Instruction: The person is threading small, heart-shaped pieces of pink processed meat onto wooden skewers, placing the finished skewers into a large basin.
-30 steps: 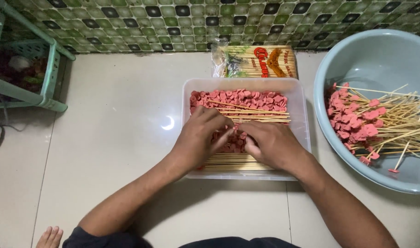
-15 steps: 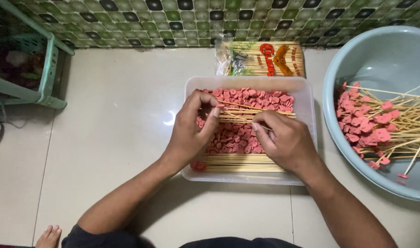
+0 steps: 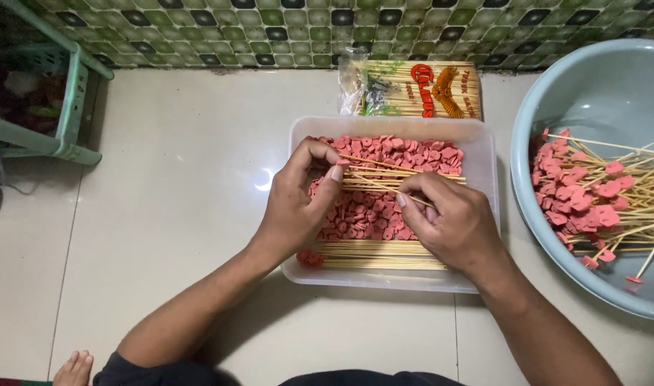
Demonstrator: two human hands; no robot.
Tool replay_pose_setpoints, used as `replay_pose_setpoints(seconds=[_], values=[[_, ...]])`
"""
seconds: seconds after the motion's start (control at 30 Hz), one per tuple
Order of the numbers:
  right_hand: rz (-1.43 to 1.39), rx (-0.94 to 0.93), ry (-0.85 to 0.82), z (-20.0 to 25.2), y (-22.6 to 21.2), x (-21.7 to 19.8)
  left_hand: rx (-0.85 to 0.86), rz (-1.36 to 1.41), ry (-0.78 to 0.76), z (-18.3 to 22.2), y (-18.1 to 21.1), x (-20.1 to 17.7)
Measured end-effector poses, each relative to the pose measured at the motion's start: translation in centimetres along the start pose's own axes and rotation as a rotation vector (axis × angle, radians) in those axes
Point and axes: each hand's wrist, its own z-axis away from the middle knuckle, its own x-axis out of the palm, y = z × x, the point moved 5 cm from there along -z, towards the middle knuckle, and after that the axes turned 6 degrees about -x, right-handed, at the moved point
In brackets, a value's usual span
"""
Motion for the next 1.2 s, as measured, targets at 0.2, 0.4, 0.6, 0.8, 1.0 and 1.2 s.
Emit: replay_pose_setpoints(seconds=[0.2,0.4,0.6,0.8,1.0,1.2], values=[[-0.004,-0.081,-0.01,-0.7,-1.7,0.1,-0.002,0.033,-0.046,0.1,-0.3,0.7],[-0.05,-0.067,0.076,-0.8,-2.3,-1.1,0.006,0.018,0.008,-0.2,-0.3,0.0],[-0.049,-0.12,0.113,0.3,-1.0,-0.1,-0.008,-0.02,-0.018,-0.2,-0.2,0.4],[-0.068,-0.127,0.093,-0.6,-1.7,-0.7,-0.035,-0.046,-0.032,-0.3,-0.1,0.5],[-0.079,-0.082,0.069,-0.6,-1.4,-0.7,-0.082,-0.047,-0.048,-0.4,-0.9,0.5],[-0.068,-0.08,0.048,-1.0,-1.7,-0.9,-0.079,-0.077,-0.055,-0.5,-0.2,0.6]])
